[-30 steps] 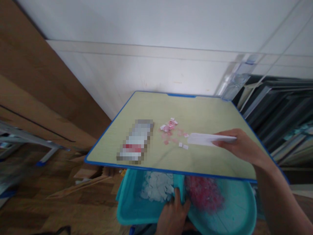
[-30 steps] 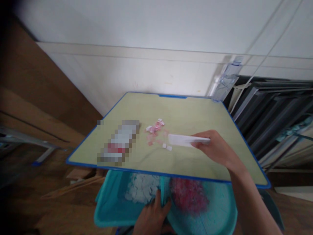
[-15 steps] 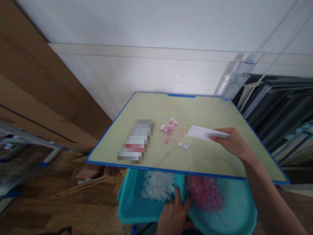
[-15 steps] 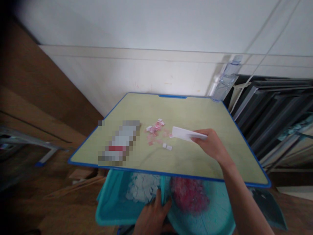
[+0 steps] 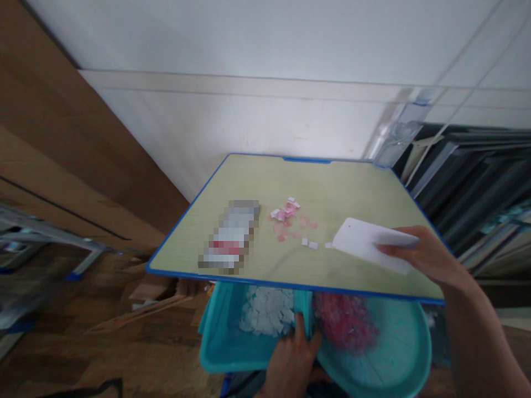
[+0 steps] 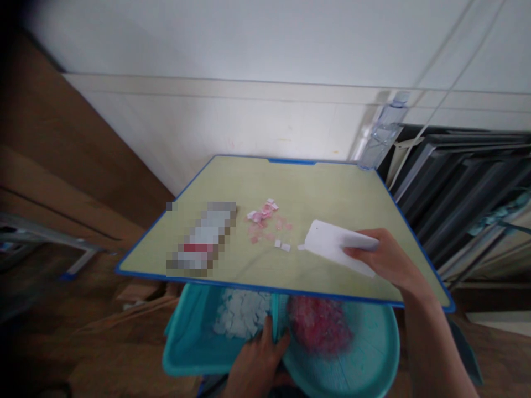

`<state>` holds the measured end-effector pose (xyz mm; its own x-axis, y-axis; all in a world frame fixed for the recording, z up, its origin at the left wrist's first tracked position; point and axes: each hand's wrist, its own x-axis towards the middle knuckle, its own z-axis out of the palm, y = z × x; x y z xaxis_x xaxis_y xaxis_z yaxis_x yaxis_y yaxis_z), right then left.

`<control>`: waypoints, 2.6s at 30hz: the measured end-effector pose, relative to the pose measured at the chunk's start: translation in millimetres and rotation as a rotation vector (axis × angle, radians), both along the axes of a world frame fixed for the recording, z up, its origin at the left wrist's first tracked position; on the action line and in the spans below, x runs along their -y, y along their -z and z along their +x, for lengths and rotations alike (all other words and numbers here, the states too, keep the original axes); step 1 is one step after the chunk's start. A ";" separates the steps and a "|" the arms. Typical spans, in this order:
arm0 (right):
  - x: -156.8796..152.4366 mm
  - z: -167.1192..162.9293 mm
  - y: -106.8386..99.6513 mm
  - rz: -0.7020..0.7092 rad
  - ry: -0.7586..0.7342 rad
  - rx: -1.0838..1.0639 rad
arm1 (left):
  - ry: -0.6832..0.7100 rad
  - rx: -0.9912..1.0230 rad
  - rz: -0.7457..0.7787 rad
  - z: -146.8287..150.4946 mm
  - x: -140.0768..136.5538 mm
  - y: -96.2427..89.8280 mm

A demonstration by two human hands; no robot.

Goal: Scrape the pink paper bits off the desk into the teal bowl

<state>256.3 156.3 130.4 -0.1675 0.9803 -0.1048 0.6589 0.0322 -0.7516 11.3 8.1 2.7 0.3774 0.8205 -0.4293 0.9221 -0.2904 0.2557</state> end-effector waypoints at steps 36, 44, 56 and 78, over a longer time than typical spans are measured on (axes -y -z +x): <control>8.8 -45.2 -2.9 0.237 0.136 0.049 | -0.051 0.064 -0.030 0.2 0.2 -3.3; 9.9 -52.4 -0.3 0.194 0.114 0.023 | -0.036 0.045 -0.034 1.0 -0.4 -8.2; 5.3 -54.4 4.8 0.216 0.104 -0.008 | -0.030 0.048 -0.046 1.1 -2.3 -9.4; 8.6 -57.9 6.5 0.196 0.024 0.033 | -0.057 0.033 -0.016 0.6 1.3 -8.6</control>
<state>198.4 147.8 123.8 -0.1435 0.9862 0.0829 0.6856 0.1595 -0.7103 11.8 6.8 11.3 0.3444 0.8342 -0.4306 0.9281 -0.2335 0.2901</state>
